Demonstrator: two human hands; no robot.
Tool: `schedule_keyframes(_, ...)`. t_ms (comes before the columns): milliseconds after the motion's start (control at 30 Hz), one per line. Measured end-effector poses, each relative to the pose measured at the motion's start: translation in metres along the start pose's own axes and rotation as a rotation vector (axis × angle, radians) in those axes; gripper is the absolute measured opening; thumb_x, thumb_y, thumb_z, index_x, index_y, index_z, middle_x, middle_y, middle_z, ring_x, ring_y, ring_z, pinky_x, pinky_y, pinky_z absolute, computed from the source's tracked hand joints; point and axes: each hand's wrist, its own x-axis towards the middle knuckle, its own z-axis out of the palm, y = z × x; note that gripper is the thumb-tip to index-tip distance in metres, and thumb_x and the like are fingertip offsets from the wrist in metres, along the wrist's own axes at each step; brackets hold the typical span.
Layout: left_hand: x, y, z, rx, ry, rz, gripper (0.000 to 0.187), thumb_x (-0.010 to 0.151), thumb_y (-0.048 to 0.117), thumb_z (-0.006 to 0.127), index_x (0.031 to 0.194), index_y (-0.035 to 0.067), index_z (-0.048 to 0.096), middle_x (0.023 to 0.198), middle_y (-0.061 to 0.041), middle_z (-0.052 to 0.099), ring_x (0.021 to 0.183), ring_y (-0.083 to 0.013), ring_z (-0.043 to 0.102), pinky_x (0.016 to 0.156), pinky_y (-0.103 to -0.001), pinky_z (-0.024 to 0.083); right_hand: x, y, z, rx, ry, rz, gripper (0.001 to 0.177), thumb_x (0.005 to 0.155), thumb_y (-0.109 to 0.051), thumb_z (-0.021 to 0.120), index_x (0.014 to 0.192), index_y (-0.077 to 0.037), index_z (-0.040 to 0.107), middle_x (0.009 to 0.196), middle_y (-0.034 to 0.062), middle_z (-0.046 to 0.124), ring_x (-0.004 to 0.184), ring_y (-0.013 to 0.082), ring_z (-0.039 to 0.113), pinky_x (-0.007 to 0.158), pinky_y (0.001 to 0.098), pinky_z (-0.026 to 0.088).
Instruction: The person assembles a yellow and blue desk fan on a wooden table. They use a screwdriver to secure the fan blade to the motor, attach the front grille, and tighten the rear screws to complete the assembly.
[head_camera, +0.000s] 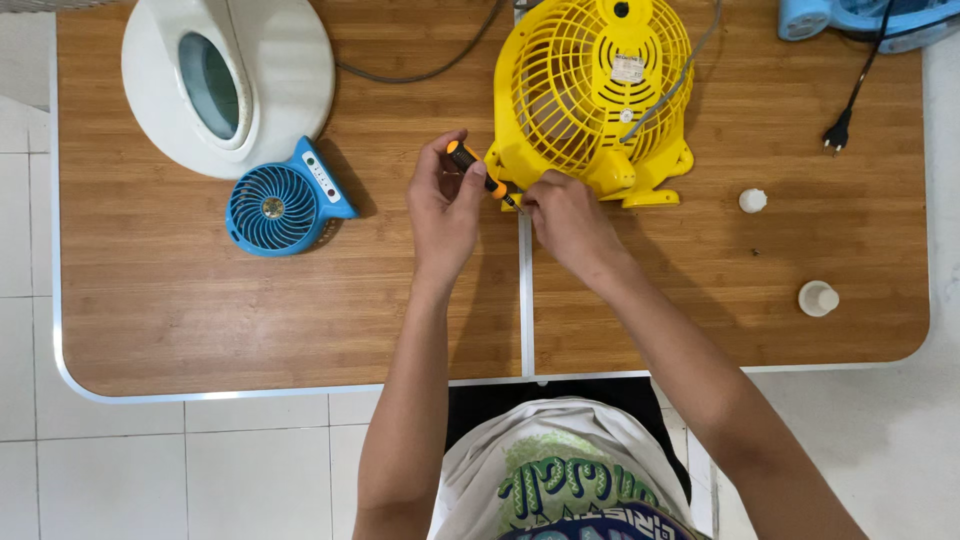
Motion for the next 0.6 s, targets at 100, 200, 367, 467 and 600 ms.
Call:
schedule_keyframes(100, 0.000, 0.003, -0.001, -0.005, -0.010, -0.025, 0.033, 0.103, -0.001, 0.062, 0.136, -0.002, 0.056, 0.100, -0.002, 0.064, 0.088, -0.0068, 0.063, 0.078, -0.024, 0.057, 0.004, -0.001, 0.001, -0.014, -0.047, 0.021, 0.011, 0.089, 0.005, 0.070, 0.097, 0.004, 0.077, 0.101, 0.0201, 0.072, 0.086, 0.0339, 0.074, 0.083, 0.0407, 0.060)
schedule_keyframes(200, -0.001, 0.007, -0.002, 0.028, -0.010, -0.012, 0.034, 0.103, -0.001, 0.063, 0.136, -0.002, 0.056, 0.100, -0.003, 0.064, 0.088, -0.0075, 0.062, 0.078, -0.025, 0.056, 0.006, 0.000, 0.000, -0.010, -0.040, 0.022, 0.014, 0.085, 0.005, 0.073, 0.098, 0.005, 0.077, 0.101, 0.0211, 0.072, 0.089, 0.0366, 0.072, 0.084, 0.0421, 0.058)
schedule_keyframes(367, -0.003, 0.015, 0.001, 0.182, -0.015, 0.080, 0.039, 0.101, -0.002, 0.065, 0.137, -0.002, 0.053, 0.101, -0.007, 0.067, 0.092, -0.0123, 0.068, 0.083, -0.028, 0.061, 0.000, 0.004, -0.001, 0.054, -0.025, 0.004, 0.025, 0.082, 0.006, 0.075, 0.107, 0.006, 0.074, 0.107, 0.0209, 0.071, 0.095, 0.0351, 0.072, 0.088, 0.0404, 0.058)
schedule_keyframes(467, -0.006, 0.020, 0.008, 0.300, -0.043, 0.176, 0.042, 0.096, -0.001, 0.069, 0.135, -0.003, 0.052, 0.106, -0.013, 0.069, 0.095, -0.0200, 0.073, 0.085, -0.033, 0.061, -0.005, 0.007, 0.002, 0.092, 0.034, -0.055, 0.028, 0.081, 0.007, 0.075, 0.109, 0.006, 0.073, 0.110, 0.0195, 0.071, 0.098, 0.0345, 0.072, 0.088, 0.0396, 0.058)
schedule_keyframes(600, -0.014, 0.027, 0.014, 0.487, -0.163, 0.330, 0.040, 0.096, 0.000, 0.072, 0.132, 0.001, 0.055, 0.112, -0.018, 0.066, 0.097, -0.0306, 0.073, 0.082, -0.039, 0.059, -0.010, 0.012, 0.008, 0.215, 0.083, 0.038, 0.027, 0.083, 0.006, 0.076, 0.110, 0.004, 0.074, 0.103, 0.0182, 0.071, 0.087, 0.0302, 0.072, 0.076, 0.0378, 0.058)
